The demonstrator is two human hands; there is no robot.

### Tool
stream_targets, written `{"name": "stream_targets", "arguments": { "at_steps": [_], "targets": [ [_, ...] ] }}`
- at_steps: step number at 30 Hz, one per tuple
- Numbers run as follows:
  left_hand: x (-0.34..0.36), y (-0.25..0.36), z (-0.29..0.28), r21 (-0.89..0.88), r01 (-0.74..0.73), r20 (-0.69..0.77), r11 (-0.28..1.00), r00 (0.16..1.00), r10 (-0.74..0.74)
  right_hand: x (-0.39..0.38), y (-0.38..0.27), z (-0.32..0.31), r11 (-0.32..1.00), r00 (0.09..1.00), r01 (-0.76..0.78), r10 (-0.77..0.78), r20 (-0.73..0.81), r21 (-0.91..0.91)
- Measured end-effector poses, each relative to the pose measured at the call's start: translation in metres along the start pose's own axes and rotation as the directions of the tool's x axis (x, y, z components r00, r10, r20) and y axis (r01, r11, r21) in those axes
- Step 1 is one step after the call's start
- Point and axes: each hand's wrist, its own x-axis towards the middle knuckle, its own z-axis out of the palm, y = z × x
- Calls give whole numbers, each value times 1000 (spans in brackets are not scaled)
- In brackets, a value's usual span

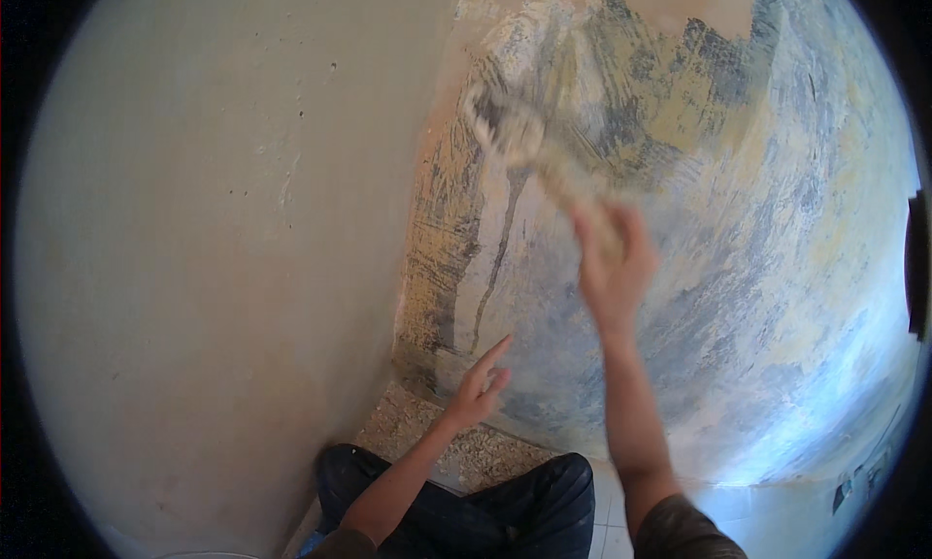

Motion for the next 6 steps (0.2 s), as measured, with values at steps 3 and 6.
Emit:
{"name": "stream_targets", "arguments": {
  "at_steps": [3, 6],
  "targets": [
    [3, 16, -4, -442, -34, -7, 896, 999, 34, -97, -6, -8, 973, 974, -224, 221, 58, 62],
    [3, 23, -5, -643, -12, 0, 766, 1000, 15, -157, -6, 1, 966, 971, -239, 239, 15, 98]
  ]
}}
